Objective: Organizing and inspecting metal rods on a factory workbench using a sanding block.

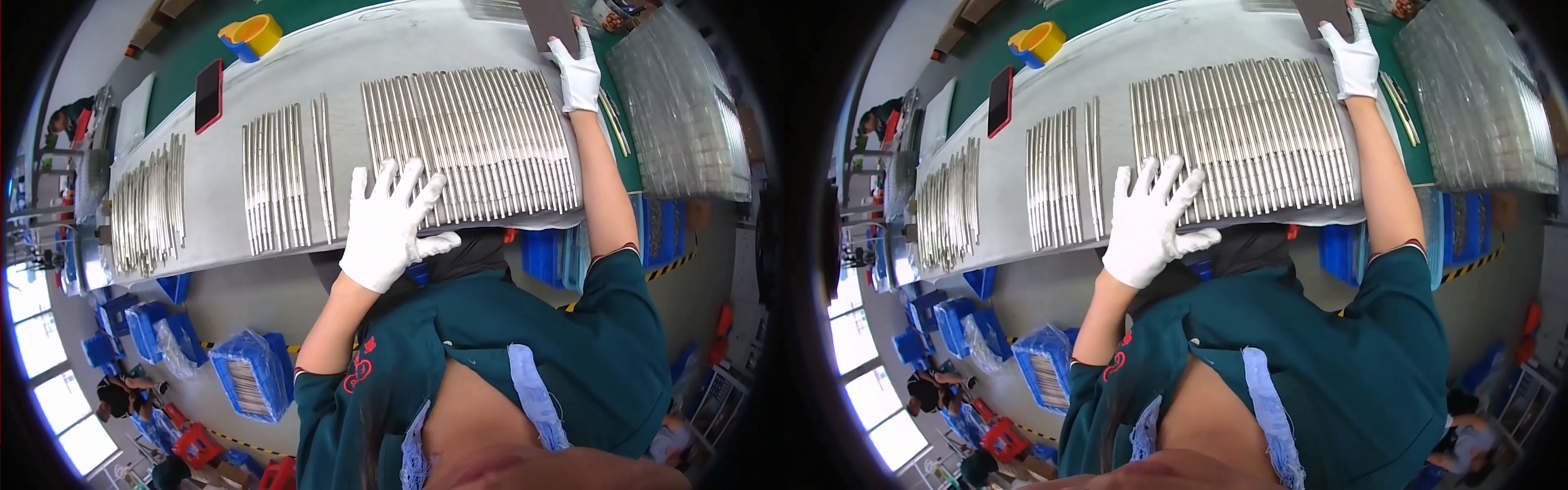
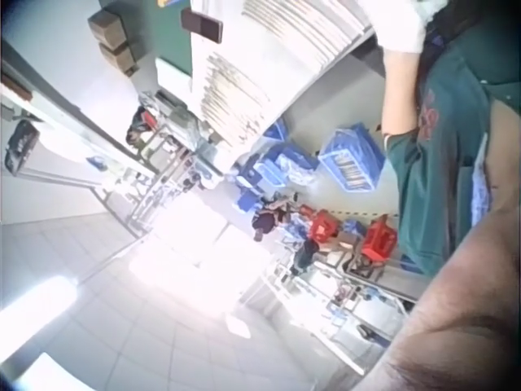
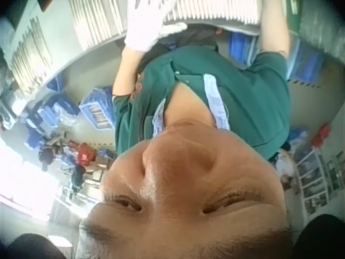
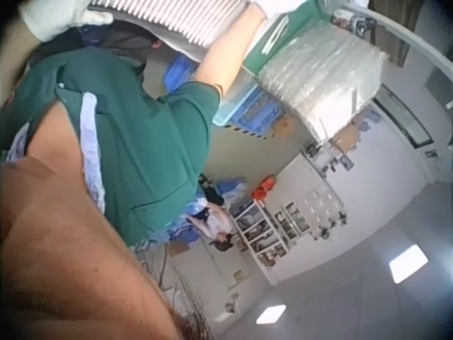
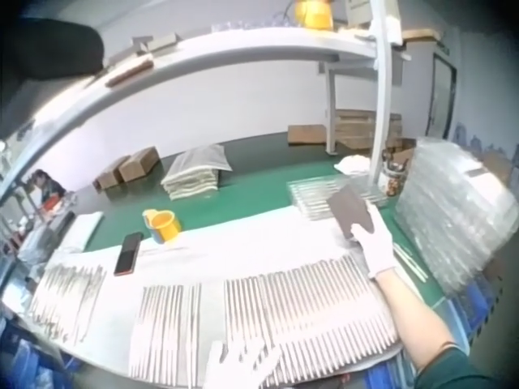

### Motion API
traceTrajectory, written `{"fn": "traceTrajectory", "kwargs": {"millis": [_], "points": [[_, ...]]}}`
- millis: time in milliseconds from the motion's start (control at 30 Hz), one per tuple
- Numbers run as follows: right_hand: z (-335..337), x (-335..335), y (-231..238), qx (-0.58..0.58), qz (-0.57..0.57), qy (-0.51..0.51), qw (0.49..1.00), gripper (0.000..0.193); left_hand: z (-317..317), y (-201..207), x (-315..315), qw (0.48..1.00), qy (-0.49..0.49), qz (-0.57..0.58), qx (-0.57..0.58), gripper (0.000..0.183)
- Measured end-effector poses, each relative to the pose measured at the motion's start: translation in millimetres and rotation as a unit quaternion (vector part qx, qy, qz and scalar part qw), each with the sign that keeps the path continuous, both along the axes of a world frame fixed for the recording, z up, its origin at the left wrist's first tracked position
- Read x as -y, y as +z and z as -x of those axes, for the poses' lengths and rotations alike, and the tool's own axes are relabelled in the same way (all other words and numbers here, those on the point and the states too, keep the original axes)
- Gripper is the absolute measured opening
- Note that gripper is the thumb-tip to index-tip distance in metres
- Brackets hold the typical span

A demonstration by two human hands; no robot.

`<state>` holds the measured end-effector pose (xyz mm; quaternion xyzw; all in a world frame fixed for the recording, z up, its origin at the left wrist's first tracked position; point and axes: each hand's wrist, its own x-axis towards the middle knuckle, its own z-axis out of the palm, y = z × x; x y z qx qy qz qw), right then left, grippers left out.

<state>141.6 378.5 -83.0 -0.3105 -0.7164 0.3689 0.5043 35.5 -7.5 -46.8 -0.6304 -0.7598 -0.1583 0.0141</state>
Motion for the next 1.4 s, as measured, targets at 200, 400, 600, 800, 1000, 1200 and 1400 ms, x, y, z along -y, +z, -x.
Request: {"fn": "traceTrajectory", "kwargs": {"millis": [200,400,600,800,1000,1200,1400], "points": [[0,7,7,-0.049,0.008,-0.002,0.999,0.062,11,0,24,0.998,0.057,0.022,-0.030,0.088],[-1,2,4,-0.015,-0.031,-0.025,0.999,0.062,10,0,23,0.998,0.062,0.017,-0.026,0.089],[0,5,5,-0.005,-0.030,-0.029,0.999,0.062,-4,-4,3,1.000,0.004,-0.011,0.023,0.091],[1,1,1,-0.036,-0.009,-0.009,0.999,0.063,-7,-7,-1,0.999,-0.013,-0.025,0.020,0.088],[3,8,4,-0.014,-0.024,-0.020,0.999,0.061,5,6,23,0.998,0.043,0.019,-0.033,0.082],[7,2,-1,-0.051,0.014,0.035,0.998,0.066,3,12,10,0.998,0.027,0.009,-0.062,0.086],[11,4,-4,-0.080,0.038,0.061,0.994,0.068,-18,-2,-37,0.997,-0.077,-0.012,-0.009,0.092]]}}
